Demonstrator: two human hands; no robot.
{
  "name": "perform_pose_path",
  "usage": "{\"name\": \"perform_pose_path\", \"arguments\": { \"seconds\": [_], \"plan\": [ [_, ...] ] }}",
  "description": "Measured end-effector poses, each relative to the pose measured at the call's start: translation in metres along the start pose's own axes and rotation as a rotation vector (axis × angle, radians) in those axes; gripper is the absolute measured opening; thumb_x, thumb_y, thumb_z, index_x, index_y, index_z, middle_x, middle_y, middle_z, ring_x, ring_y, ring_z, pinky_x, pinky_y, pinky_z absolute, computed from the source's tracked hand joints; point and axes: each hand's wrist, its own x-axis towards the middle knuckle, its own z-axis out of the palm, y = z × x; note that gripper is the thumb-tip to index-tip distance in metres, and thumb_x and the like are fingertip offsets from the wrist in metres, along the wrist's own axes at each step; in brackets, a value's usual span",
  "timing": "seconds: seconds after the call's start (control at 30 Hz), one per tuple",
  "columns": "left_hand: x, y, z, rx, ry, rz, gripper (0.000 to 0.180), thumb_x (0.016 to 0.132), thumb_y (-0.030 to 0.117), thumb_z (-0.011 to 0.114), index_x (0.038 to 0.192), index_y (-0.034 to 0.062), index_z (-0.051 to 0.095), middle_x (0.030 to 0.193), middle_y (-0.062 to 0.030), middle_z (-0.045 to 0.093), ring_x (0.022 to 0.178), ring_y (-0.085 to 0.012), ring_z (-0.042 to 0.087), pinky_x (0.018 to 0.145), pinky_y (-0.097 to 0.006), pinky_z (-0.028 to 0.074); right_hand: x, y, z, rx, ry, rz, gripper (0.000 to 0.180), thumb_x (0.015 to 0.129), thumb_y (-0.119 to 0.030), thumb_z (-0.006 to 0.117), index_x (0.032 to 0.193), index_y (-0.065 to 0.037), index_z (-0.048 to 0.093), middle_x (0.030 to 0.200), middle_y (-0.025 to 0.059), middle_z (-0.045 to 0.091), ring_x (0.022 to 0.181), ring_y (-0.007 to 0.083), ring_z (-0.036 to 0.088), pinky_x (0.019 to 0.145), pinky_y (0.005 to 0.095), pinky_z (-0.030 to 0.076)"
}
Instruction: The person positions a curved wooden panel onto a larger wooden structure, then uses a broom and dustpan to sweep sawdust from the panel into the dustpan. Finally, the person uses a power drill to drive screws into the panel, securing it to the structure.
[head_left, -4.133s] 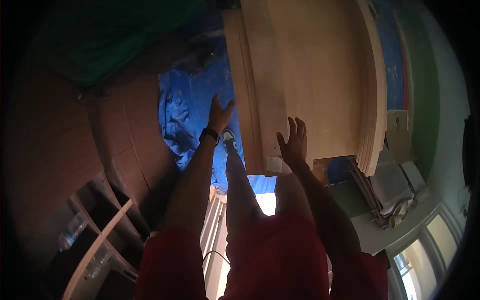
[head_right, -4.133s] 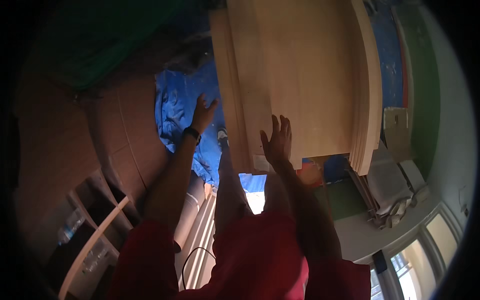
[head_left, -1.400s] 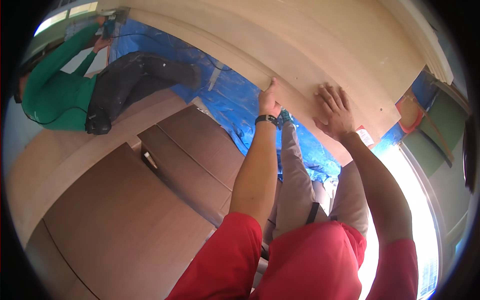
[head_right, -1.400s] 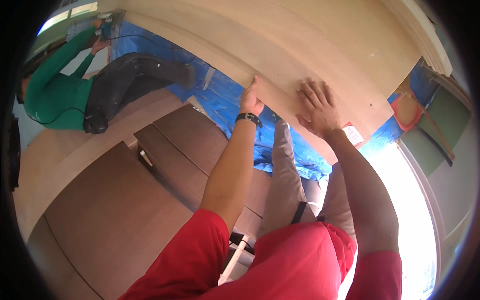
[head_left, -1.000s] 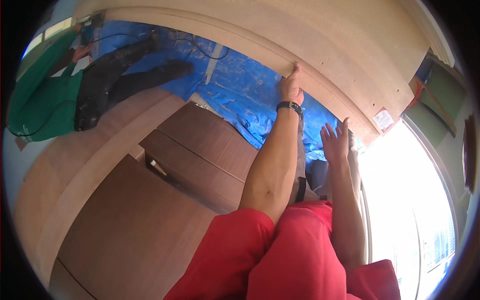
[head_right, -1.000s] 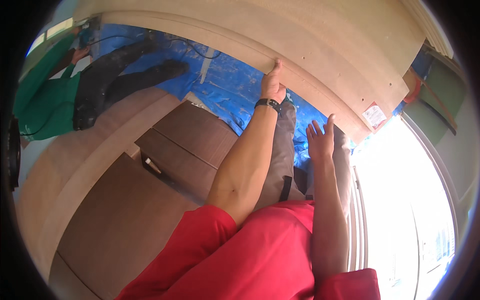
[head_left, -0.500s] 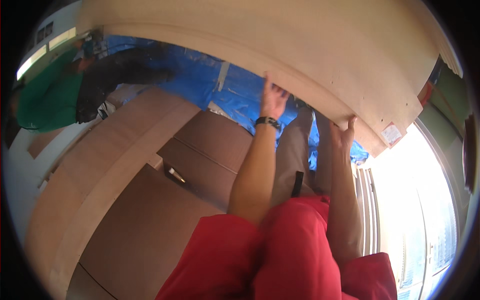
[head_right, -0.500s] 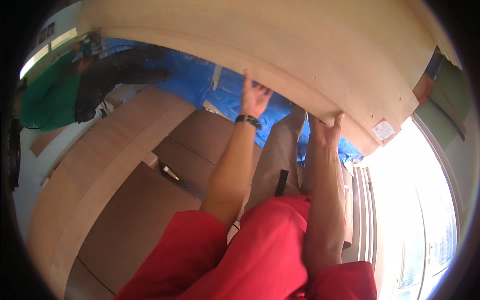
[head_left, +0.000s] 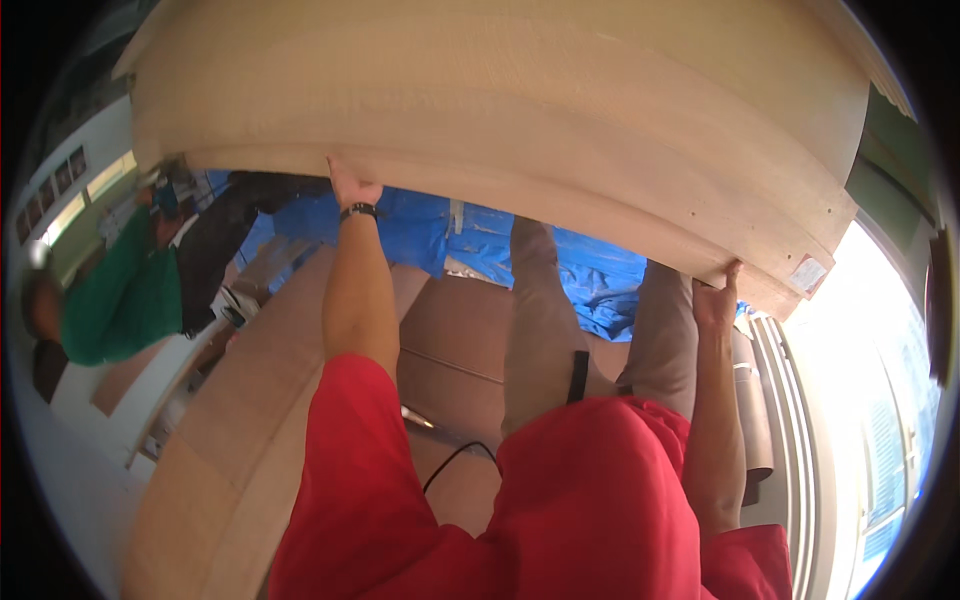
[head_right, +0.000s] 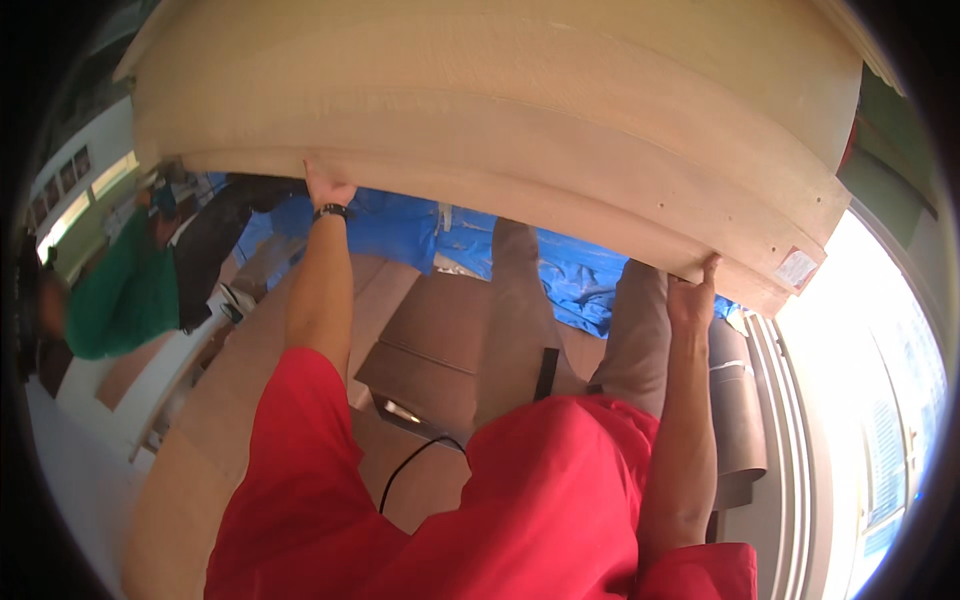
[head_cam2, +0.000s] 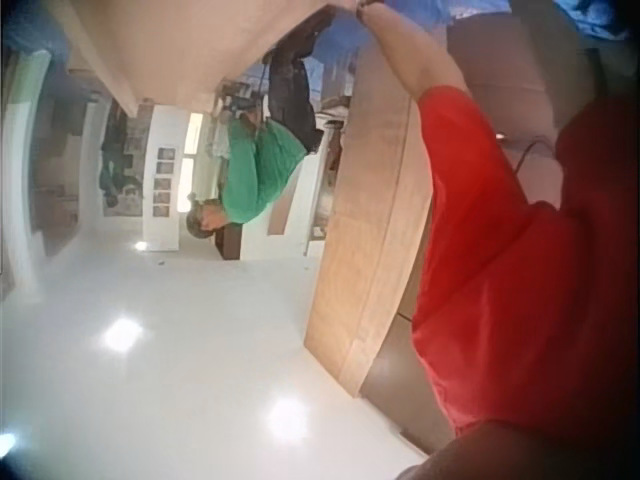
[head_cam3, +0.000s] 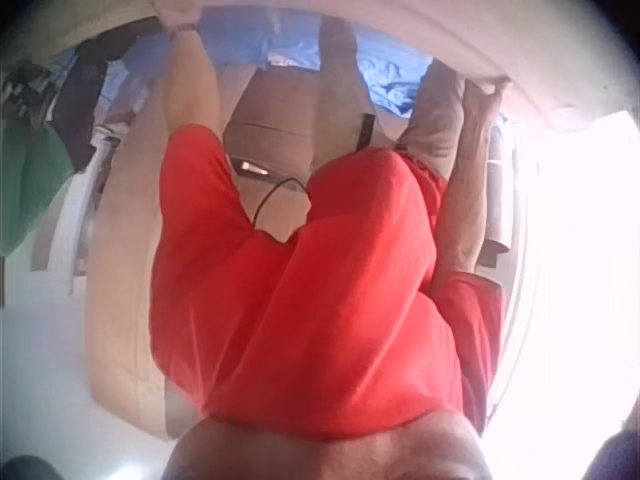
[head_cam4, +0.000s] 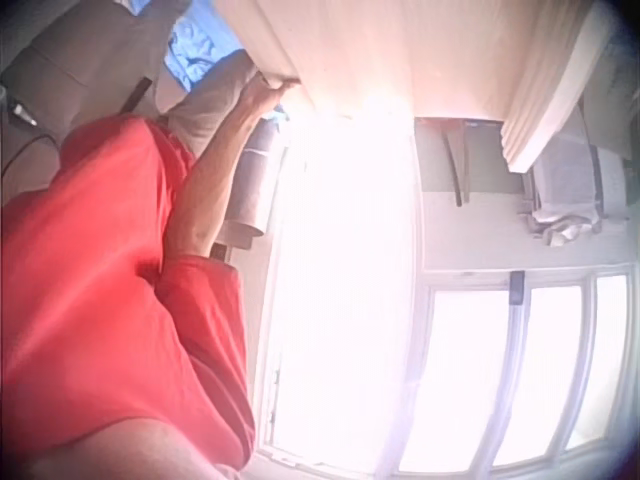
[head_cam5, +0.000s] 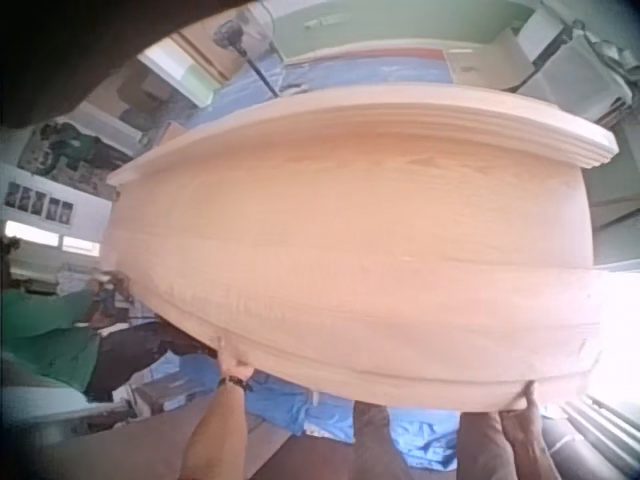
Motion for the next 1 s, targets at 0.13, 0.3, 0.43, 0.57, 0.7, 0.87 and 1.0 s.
{"name": "perform_pose_path", "arguments": {
  "seconds": [0.13,0.3,0.43,0.57,0.7,0.87,1.0],
  "plan": [
    [0.032,0.011,-0.03,-0.104,0.027,-0.069,0.054,0.097,0.045,0.055,0.138,0.0101,0.048,0.138,-0.0083,0.054,0.128,-0.031,0.049,0.109,-0.052,0.038,0.027,-0.011,-0.04,0.054,0.058,0.007,0.054,0.094,-0.038,0.062,0.135,-0.006,0.049,0.138,0.0099,0.052,0.13,0.025,0.044,0.115,0.0425,0.033],
    [0.032,-0.007,-0.018,-0.135,0.007,0.014,0.051,0.093,0.035,0.066,0.135,0.0098,0.05,0.134,-0.0085,0.057,0.124,-0.0293,0.052,0.105,-0.05,0.043,0.027,0.002,-0.009,0.019,0.163,-0.132,0.052,0.094,-0.035,0.062,0.135,-0.005,0.049,0.14,0.0131,0.05,0.132,0.0295,0.042,0.115,0.0493,0.031],
    [0.033,-0.01,-0.029,-0.191,-0.002,-0.025,0.052,0.093,0.036,0.066,0.135,0.0098,0.049,0.134,-0.0094,0.056,0.125,-0.0295,0.051,0.105,-0.05,0.043,0.03,0.0,-0.009,0.048,0.159,-0.145,0.048,0.096,-0.032,0.06,0.136,-0.006,0.049,0.141,0.0144,0.048,0.134,0.0315,0.04,0.116,0.0518,0.029],
    [0.026,-0.007,-0.024,-0.181,0.03,-0.057,0.051,0.092,0.037,0.067,0.132,0.0098,0.053,0.134,-0.0071,0.056,0.127,-0.0294,0.05,0.107,-0.05,0.041,0.023,0.014,0.007,0.058,0.201,-0.184,0.05,0.097,-0.034,0.057,0.14,-0.01,0.045,0.146,0.0133,0.043,0.136,0.0328,0.038,0.116,0.0531,0.028],
    [0.03,-0.011,-0.025,-0.174,0.05,-0.034,0.055,0.093,0.04,0.065,0.136,0.01,0.049,0.136,-0.0089,0.054,0.127,-0.03,0.049,0.105,-0.051,0.042,0.025,0.02,0.006,-0.032,0.184,-0.248,0.052,0.099,-0.041,0.051,0.144,-0.015,0.04,0.148,0.0111,0.041,0.138,0.0331,0.036,0.116,0.0538,0.029],
    [0.03,-0.014,-0.024,-0.142,0.019,-0.007,0.052,0.094,0.04,0.064,0.134,0.01,0.051,0.137,-0.0085,0.053,0.128,-0.03,0.048,0.106,-0.051,0.041,0.023,0.028,0.029,-0.213,0.163,-0.31,0.059,0.1,-0.053,0.041,0.147,-0.018,0.035,0.15,0.0103,0.039,0.137,0.0337,0.038,0.113,0.0552,0.032],
    [0.025,-0.015,-0.02,-0.145,0.029,-0.044,0.051,0.094,0.039,0.063,0.134,0.0099,0.052,0.137,-0.0083,0.053,0.128,-0.0305,0.047,0.106,-0.051,0.04,0.024,0.03,0.038,-0.166,0.247,-0.299,0.061,0.097,-0.054,0.047,0.145,-0.017,0.04,0.149,0.008,0.041,0.138,0.0325,0.038,0.115,0.0553,0.03]
  ]
}}
